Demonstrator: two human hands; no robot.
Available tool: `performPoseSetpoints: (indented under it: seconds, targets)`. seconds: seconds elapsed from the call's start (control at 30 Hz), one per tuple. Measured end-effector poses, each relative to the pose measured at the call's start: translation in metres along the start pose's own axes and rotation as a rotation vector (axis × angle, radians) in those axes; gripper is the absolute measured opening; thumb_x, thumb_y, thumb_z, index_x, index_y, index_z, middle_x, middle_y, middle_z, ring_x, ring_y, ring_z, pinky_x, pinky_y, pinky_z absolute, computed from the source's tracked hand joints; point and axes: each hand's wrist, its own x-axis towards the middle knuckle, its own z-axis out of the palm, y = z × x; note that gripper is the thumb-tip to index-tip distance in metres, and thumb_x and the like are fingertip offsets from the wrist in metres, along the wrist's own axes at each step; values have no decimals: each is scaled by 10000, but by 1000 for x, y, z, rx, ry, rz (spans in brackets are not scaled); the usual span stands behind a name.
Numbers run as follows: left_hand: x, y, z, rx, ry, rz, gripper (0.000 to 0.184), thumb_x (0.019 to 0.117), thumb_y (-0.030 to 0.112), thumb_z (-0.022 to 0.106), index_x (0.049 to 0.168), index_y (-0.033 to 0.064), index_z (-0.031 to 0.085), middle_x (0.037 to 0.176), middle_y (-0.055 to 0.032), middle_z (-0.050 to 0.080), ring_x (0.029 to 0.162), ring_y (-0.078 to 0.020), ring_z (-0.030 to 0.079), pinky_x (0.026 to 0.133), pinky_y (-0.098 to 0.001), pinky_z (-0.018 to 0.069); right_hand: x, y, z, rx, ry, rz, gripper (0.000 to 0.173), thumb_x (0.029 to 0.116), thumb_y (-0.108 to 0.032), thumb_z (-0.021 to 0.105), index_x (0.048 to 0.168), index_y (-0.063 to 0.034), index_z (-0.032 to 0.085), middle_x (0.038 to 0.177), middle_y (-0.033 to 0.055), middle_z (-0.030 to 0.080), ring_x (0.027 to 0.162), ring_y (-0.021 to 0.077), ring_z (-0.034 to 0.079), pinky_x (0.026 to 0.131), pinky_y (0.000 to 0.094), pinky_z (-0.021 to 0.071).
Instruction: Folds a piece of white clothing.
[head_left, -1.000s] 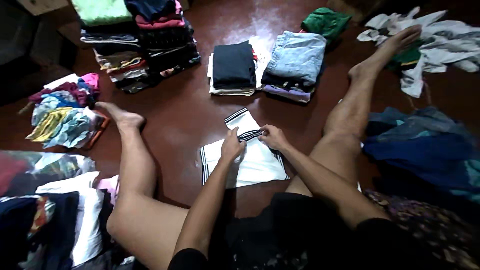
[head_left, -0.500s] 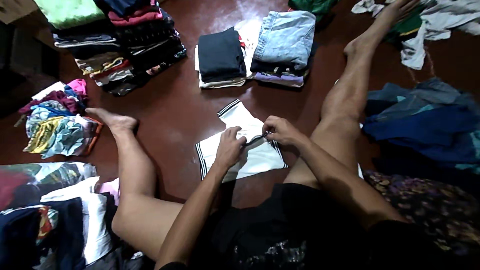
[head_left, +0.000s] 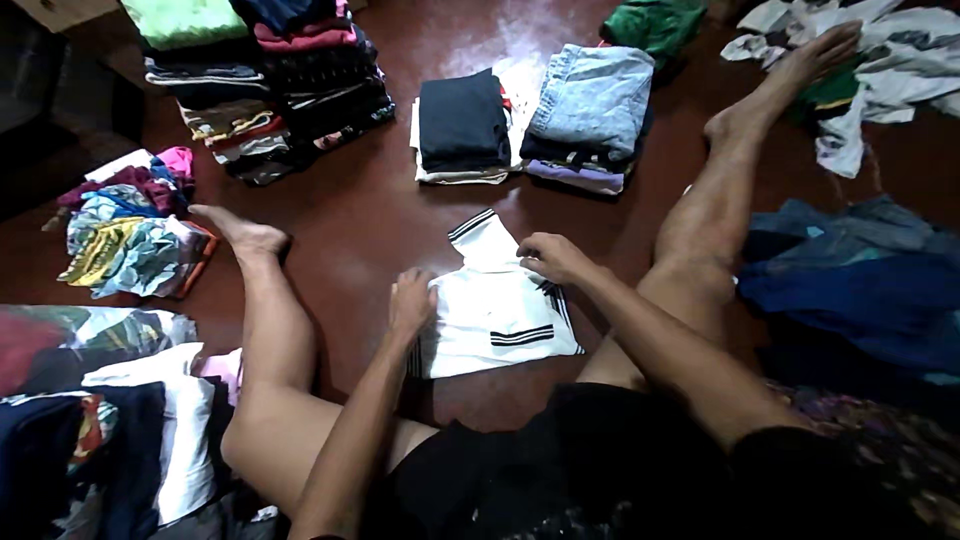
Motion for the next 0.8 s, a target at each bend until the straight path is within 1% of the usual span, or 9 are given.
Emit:
performPoseSetpoints:
  seconds: [0.13, 0.2, 0.23, 0.3, 0.37, 0.43, 0.5, 0.57, 0.8]
  targets:
    - [16, -30, -16, 1, -165, -146, 375, 963, 241, 658, 1325, 144, 664, 1370, -170, 601, 1304, -391, 535, 1037, -614, 459, 74, -9, 18, -100, 65, -4, 303, 973, -157, 645, 1269, -108, 690, 1332, 153, 641, 1261, 369, 589, 993, 613, 502]
    - [19, -32, -19, 0, -253, -125, 378, 945, 268, 696, 1309, 166, 678, 1349, -167, 616, 1310, -390, 528, 1049, -605, 456, 103, -15, 29, -176, 64, -46, 521, 945, -108, 649, 1457, -159, 567, 1557, 120, 494, 1454, 383, 421, 1076, 661, 401]
    - [20, -31, -20, 4, -296, -118, 373, 942, 277, 708, 1299, 172, 683, 1333, -156, 629, 1313, -381, 525, 1058, -599, 449, 114, -20, 33, -214, 32, -52, 618, 921, -92, 670, 1512, -181, 512, 1591, 118, 455, 1495, 393, 357, 1117, 691, 335]
    - [23, -32, -19, 21, -372, -107, 379, 927, 270, 729, 1287, 160, 684, 1308, -152, 640, 1299, -373, 539, 1057, -594, 458, 127, -33, 37, -322, -54, -35, 665, 840, -91, 743, 1472, -180, 553, 1452, 160, 565, 1417, 431, 428, 1123, 739, 285]
    - [27, -35, -14, 40, -417, -69, 341, 922, 255, 735, 1236, 125, 711, 1263, -174, 650, 1245, -376, 582, 1024, -593, 492, 133, -46, 31, -453, -169, 8, 456, 822, -148, 770, 1268, -142, 674, 1190, 161, 699, 1221, 411, 585, 1092, 691, 346]
    - [31, -36, -14, 14, -422, -23, 308, 916, 224, 729, 1192, 90, 722, 1228, -181, 652, 1200, -364, 609, 1003, -579, 510, 135, -51, 19, -519, -264, 17, 281, 841, -203, 770, 1096, -99, 717, 1051, 164, 720, 1067, 383, 661, 983, 647, 439]
    - [33, -34, -20, -36, -428, 5, 275, 926, 198, 707, 1159, 51, 699, 1189, -176, 648, 1141, -347, 631, 974, -576, 522, 130, -45, 7, -456, -233, -41, 293, 820, -206, 790, 1082, -91, 728, 1108, 174, 688, 1066, 388, 660, 869, 638, 517]
    - [29, -30, -30, -73, -415, 45, 228, 938, 169, 688, 1128, 43, 676, 1146, -163, 668, 1086, -335, 655, 936, -588, 531, 114, -46, -9, -392, -165, -110, 349, 801, -192, 806, 1124, -90, 721, 1160, 160, 654, 1075, 374, 648, 836, 623, 536]
    - [-19, -36, -44, -12, -148, 398, 196, 903, 115, 741, 1098, 115, 722, 1064, -97, 678, 981, -280, 681, 824, -512, 592, -5, -69, -25, -371, 63, -336, 202, 821, -133, 793, 980, -64, 690, 865, 128, 705, 810, 343, 696, 724, 589, 523]
